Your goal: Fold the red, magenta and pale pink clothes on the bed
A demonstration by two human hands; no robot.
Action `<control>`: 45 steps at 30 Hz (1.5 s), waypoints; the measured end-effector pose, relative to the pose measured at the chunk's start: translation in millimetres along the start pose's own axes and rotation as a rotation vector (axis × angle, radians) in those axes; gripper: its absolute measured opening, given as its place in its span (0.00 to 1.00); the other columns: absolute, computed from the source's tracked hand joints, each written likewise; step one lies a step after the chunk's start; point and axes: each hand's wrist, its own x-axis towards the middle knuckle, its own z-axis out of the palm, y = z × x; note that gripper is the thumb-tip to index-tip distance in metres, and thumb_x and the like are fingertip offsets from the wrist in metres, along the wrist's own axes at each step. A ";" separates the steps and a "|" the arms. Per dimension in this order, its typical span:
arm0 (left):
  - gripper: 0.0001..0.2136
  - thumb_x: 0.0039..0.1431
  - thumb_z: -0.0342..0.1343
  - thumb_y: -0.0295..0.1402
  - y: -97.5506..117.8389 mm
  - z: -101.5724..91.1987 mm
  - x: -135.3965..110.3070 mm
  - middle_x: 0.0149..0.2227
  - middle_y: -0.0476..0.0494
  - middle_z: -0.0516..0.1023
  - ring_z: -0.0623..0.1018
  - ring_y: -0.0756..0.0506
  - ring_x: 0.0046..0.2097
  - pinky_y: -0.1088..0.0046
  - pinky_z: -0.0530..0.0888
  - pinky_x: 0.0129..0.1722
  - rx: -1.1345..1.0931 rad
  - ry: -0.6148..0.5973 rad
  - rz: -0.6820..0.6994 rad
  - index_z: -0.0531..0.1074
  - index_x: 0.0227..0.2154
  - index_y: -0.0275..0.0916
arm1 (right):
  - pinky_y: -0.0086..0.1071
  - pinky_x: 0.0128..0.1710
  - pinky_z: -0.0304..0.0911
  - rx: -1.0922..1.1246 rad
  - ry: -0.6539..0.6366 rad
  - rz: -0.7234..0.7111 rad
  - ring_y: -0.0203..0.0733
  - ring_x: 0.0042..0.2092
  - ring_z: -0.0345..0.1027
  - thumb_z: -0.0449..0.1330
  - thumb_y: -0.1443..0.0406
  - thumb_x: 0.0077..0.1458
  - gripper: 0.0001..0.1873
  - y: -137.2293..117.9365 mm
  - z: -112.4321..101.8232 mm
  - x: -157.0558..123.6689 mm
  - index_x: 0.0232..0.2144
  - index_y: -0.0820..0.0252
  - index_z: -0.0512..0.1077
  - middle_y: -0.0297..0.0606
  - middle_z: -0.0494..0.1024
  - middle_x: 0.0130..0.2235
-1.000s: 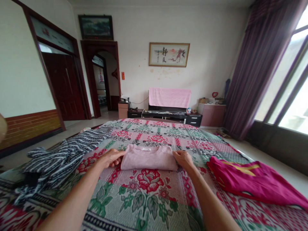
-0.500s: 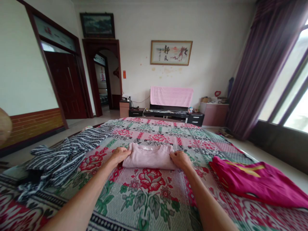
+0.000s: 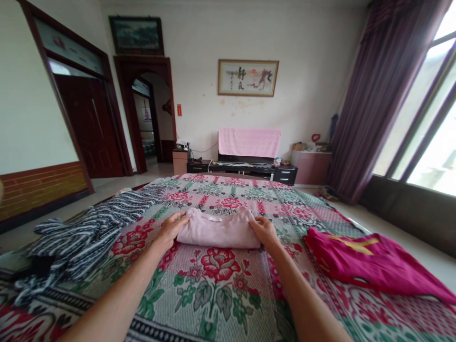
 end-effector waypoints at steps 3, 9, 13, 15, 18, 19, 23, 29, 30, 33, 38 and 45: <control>0.27 0.45 0.60 0.37 0.5 2.4 -1.7 0.30 0.46 0.79 0.76 0.49 0.31 0.78 0.69 0.27 -0.006 -0.034 0.033 0.68 0.50 0.34 | 0.26 0.24 0.59 0.084 0.027 -0.002 0.39 0.29 0.70 0.54 0.58 0.46 0.20 5.2 -7.4 -0.8 0.38 0.64 0.74 0.38 0.78 0.29; 0.20 0.49 0.58 0.35 -7.8 8.3 0.6 0.30 0.44 0.80 0.77 0.49 0.30 0.79 0.67 0.25 0.323 -0.011 0.111 0.72 0.46 0.33 | 0.26 0.25 0.57 -0.267 0.074 0.006 0.38 0.27 0.69 0.57 0.58 0.46 0.16 0.3 -18.5 -6.5 0.35 0.61 0.75 0.36 0.77 0.25; 0.19 0.51 0.56 0.35 -9.8 8.3 3.1 0.32 0.42 0.80 0.78 0.48 0.32 0.79 0.69 0.27 0.405 -0.008 0.135 0.73 0.46 0.34 | 0.27 0.25 0.57 -0.343 0.056 0.001 0.39 0.27 0.70 0.57 0.57 0.46 0.16 -1.8 -21.2 -6.7 0.34 0.60 0.76 0.36 0.77 0.23; 0.18 0.51 0.56 0.37 -10.6 6.9 3.6 0.33 0.42 0.80 0.78 0.47 0.33 0.78 0.70 0.30 0.441 0.023 0.163 0.74 0.44 0.34 | 0.27 0.25 0.59 -0.264 0.102 0.008 0.40 0.29 0.71 0.55 0.55 0.48 0.18 3.4 -23.0 -5.1 0.33 0.61 0.76 0.38 0.78 0.26; 0.17 0.51 0.56 0.39 -13.3 4.3 4.2 0.35 0.40 0.80 0.78 0.45 0.37 0.75 0.71 0.34 0.441 0.097 0.191 0.75 0.41 0.35 | 0.26 0.24 0.61 -0.043 0.202 0.096 0.40 0.29 0.72 0.51 0.54 0.50 0.22 16.2 -25.2 -3.2 0.36 0.64 0.75 0.41 0.79 0.29; 0.17 0.51 0.55 0.40 -14.5 3.5 4.5 0.37 0.40 0.80 0.78 0.45 0.38 0.75 0.72 0.36 0.416 0.111 0.200 0.75 0.40 0.36 | 0.26 0.23 0.62 0.018 0.216 0.128 0.39 0.29 0.72 0.50 0.55 0.51 0.22 20.4 -25.7 -3.3 0.36 0.65 0.75 0.41 0.79 0.30; 0.14 0.52 0.53 0.39 -18.5 2.0 5.5 0.37 0.41 0.81 0.78 0.46 0.40 0.74 0.72 0.40 0.333 0.135 0.221 0.76 0.37 0.37 | 0.26 0.24 0.62 0.009 0.192 0.119 0.40 0.29 0.72 0.51 0.57 0.48 0.20 29.5 -30.8 -12.4 0.34 0.64 0.76 0.39 0.78 0.29; 0.16 0.55 0.48 0.38 -15.1 1.8 -0.1 0.40 0.41 0.80 0.78 0.47 0.40 0.77 0.72 0.38 0.395 0.162 0.219 0.76 0.39 0.36 | 0.28 0.29 0.59 -0.224 0.174 -0.089 0.42 0.31 0.70 0.50 0.56 0.47 0.19 24.1 -49.2 -50.0 0.28 0.60 0.76 0.37 0.77 0.26; 0.15 0.55 0.48 0.37 -13.6 1.0 -2.4 0.40 0.41 0.80 0.78 0.47 0.40 0.77 0.71 0.38 0.422 0.163 0.213 0.76 0.39 0.36 | 0.28 0.30 0.59 -0.237 0.161 -0.122 0.41 0.31 0.70 0.50 0.55 0.48 0.19 23.0 -51.4 -56.0 0.28 0.60 0.76 0.37 0.77 0.26; 0.13 0.53 0.49 0.35 -8.9 -3.7 -11.1 0.36 0.42 0.81 0.78 0.46 0.37 0.77 0.70 0.34 0.495 0.178 0.186 0.77 0.34 0.36 | 0.29 0.32 0.59 -0.271 0.125 -0.197 0.41 0.32 0.70 0.50 0.55 0.47 0.19 20.4 -53.4 -69.4 0.25 0.60 0.76 0.37 0.77 0.28; 0.11 0.51 0.52 0.35 -0.3 -14.4 -31.5 0.27 0.43 0.80 0.77 0.46 0.33 0.76 0.65 0.30 0.628 0.171 0.166 0.78 0.25 0.37 | 0.29 0.35 0.59 -0.333 0.105 -0.327 0.41 0.32 0.69 0.48 0.55 0.48 0.20 15.0 -48.0 -78.9 0.20 0.60 0.73 0.40 0.76 0.27; 0.18 0.55 0.48 0.42 5.8 -15.3 -51.1 0.27 0.42 0.79 0.75 0.47 0.34 0.76 0.62 0.31 0.902 0.036 0.288 0.77 0.22 0.37 | 0.29 0.34 0.59 -0.375 0.075 -0.370 0.40 0.31 0.69 0.47 0.54 0.51 0.23 8.0 -49.0 -83.5 0.18 0.60 0.73 0.40 0.76 0.26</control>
